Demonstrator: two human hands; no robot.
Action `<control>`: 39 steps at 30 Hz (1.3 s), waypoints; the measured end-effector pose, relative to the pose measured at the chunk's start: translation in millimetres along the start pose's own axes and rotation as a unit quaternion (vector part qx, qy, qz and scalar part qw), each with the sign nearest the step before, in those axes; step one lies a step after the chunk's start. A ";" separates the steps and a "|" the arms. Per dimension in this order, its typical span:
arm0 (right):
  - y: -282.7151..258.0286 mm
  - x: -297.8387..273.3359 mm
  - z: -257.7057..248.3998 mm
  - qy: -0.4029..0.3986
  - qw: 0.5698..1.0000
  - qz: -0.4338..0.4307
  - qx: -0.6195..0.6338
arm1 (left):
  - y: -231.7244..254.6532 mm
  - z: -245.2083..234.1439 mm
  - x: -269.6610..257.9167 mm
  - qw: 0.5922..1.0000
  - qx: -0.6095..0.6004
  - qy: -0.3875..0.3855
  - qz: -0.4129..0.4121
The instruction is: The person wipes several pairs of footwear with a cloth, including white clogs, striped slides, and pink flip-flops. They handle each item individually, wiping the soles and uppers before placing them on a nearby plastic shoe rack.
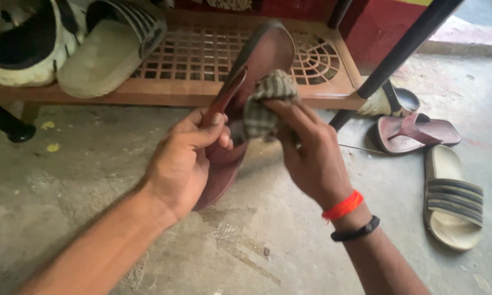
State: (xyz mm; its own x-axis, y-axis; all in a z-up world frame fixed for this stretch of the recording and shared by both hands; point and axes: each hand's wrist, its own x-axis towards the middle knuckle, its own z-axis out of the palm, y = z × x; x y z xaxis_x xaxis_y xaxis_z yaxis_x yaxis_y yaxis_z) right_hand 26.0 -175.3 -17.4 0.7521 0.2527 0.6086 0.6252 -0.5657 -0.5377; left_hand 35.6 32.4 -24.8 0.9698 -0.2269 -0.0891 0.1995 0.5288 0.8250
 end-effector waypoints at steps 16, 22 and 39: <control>-1.6 -7.8 10.3 -0.006 0.996 -0.062 -0.070 | 15.9 0.4 -6.5 0.989 0.112 -0.073 0.061; 28.9 -7.2 -4.2 0.105 0.965 -0.100 -0.218 | 3.6 8.8 -5.2 0.990 0.071 -0.124 -0.007; -15.2 -15.6 26.9 0.002 0.996 -0.074 0.042 | 7.9 -2.8 -2.6 0.998 0.046 0.025 -0.019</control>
State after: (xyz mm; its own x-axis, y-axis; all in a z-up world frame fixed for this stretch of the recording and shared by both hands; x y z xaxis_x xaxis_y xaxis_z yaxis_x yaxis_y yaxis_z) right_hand 10.4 -149.6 -34.4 0.6495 0.3254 0.6872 0.7447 -0.4545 -0.4886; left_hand 35.0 39.5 -19.6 0.9682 -0.2029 -0.1465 0.2242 0.4429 0.8681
